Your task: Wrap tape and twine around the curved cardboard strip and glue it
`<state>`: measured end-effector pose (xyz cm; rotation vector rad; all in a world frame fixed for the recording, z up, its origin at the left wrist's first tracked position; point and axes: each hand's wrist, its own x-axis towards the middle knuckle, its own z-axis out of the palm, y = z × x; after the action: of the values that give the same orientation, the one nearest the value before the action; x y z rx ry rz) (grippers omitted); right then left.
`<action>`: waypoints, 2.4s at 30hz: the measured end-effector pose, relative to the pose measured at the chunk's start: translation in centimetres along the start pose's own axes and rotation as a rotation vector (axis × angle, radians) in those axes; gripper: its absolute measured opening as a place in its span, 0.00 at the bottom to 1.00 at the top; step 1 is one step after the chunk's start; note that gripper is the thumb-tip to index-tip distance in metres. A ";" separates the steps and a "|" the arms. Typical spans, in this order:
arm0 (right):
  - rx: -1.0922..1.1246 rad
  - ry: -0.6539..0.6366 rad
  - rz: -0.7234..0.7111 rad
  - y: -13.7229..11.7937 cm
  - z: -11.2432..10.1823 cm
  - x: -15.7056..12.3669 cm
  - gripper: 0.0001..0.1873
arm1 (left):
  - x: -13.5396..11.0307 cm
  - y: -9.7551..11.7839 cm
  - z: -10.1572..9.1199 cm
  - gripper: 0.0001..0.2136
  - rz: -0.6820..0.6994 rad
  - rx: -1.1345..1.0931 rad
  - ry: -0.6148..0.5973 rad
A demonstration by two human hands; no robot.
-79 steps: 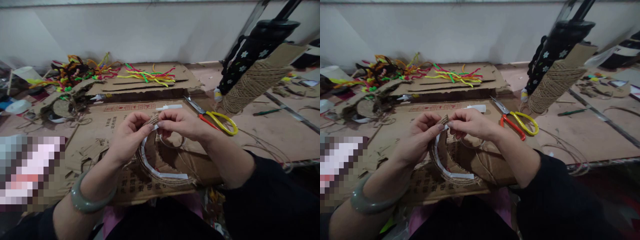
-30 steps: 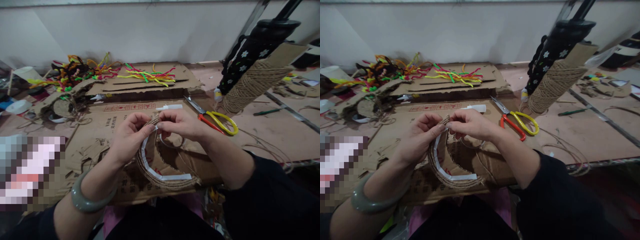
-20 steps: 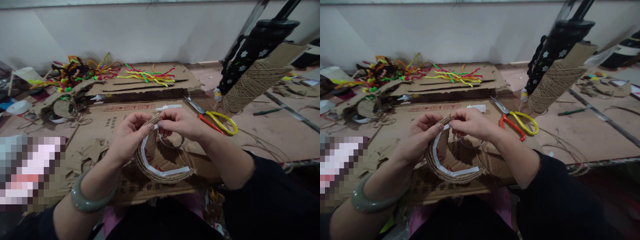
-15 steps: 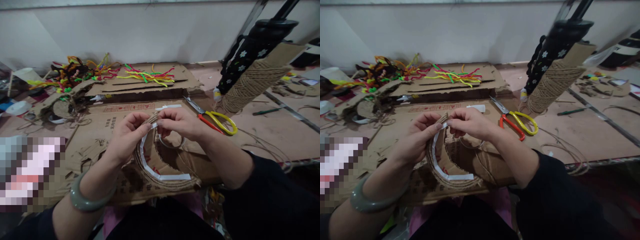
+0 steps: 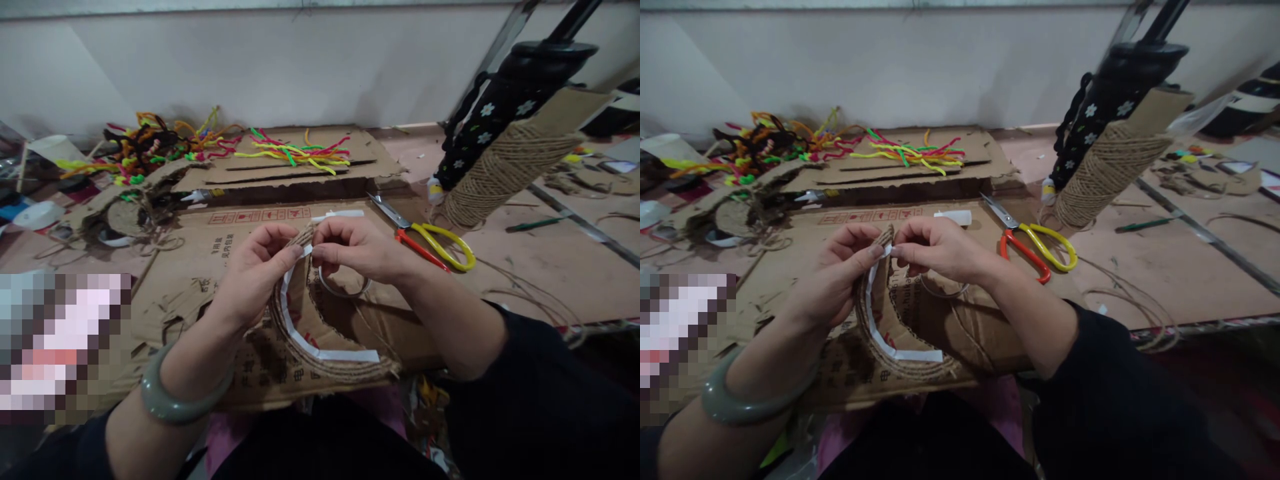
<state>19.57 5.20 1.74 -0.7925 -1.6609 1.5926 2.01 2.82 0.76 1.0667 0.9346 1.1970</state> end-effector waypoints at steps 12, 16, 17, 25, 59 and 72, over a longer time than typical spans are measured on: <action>-0.017 0.001 0.000 0.0 0.1 0.0 0.15 | 0.1 -0.1 0.0 0.13 0.036 0.016 -0.025; -0.011 -0.004 -0.001 0.1 0.0 -0.1 0.16 | 0.1 0.0 0.1 0.14 0.039 0.035 -0.012; -0.012 -0.003 0.001 0.1 0.0 -0.1 0.16 | 0.1 0.0 0.1 0.14 0.045 0.041 -0.009; -0.024 0.003 0.003 0.0 -0.1 -0.1 0.14 | 0.2 -0.2 0.0 0.12 0.080 0.044 0.016; -0.034 0.020 0.016 -0.2 0.1 -0.1 0.06 | 0.3 -0.3 0.1 0.12 0.084 0.101 0.018; 0.078 0.031 -0.035 0.2 -0.2 0.1 0.14 | -0.2 0.4 0.7 0.15 -0.092 -0.080 -0.028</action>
<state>19.64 5.37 1.59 -0.7408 -1.5723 1.6028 2.51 2.54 1.32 0.9648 0.8977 1.1317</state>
